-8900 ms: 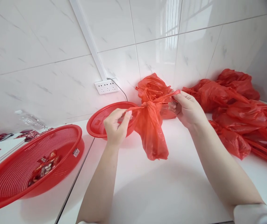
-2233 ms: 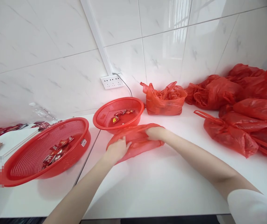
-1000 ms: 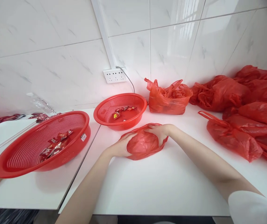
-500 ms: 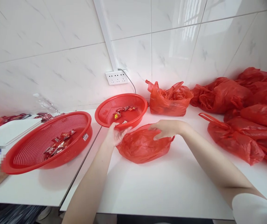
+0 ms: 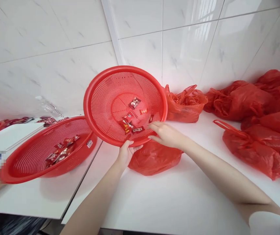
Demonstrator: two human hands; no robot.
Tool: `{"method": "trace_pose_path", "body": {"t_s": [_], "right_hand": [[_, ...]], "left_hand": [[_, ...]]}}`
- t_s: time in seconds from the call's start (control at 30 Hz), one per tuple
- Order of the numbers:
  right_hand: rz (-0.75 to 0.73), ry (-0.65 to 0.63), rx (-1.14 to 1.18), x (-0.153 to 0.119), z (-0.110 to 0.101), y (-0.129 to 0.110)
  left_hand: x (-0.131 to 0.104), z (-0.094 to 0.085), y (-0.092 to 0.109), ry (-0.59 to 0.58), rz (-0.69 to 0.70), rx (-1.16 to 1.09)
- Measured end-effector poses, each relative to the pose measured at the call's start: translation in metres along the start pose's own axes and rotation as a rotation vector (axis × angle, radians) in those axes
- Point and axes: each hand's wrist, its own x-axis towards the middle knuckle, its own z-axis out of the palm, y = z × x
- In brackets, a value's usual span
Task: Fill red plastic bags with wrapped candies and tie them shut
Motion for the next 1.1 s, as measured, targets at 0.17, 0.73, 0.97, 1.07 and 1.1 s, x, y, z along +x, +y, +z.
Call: {"method": "trace_pose_path", "body": {"t_s": [0.17,0.73,0.97,1.07,1.1], "right_hand": [[0.016,-0.026,-0.054,0.001,0.021,-0.003],[-0.042,-0.142,-0.013,-0.001,0.021,0.002],[-0.078,-0.198,0.211,0.0,0.013,0.01],[-0.038,-0.135,0.293,0.002,0.011,0.012],[-0.016,-0.114,0.323,0.002,0.009,0.013]], "left_hand": [[-0.002,0.0,-0.009,-0.086,0.011,0.018],[-0.013,0.007,-0.019,-0.069,0.094,0.034],[0.004,-0.011,-0.012,-0.03,0.112,-0.003],[0.006,-0.014,-0.014,-0.012,0.128,-0.001],[0.006,-0.014,-0.015,-0.015,0.128,0.005]]}}
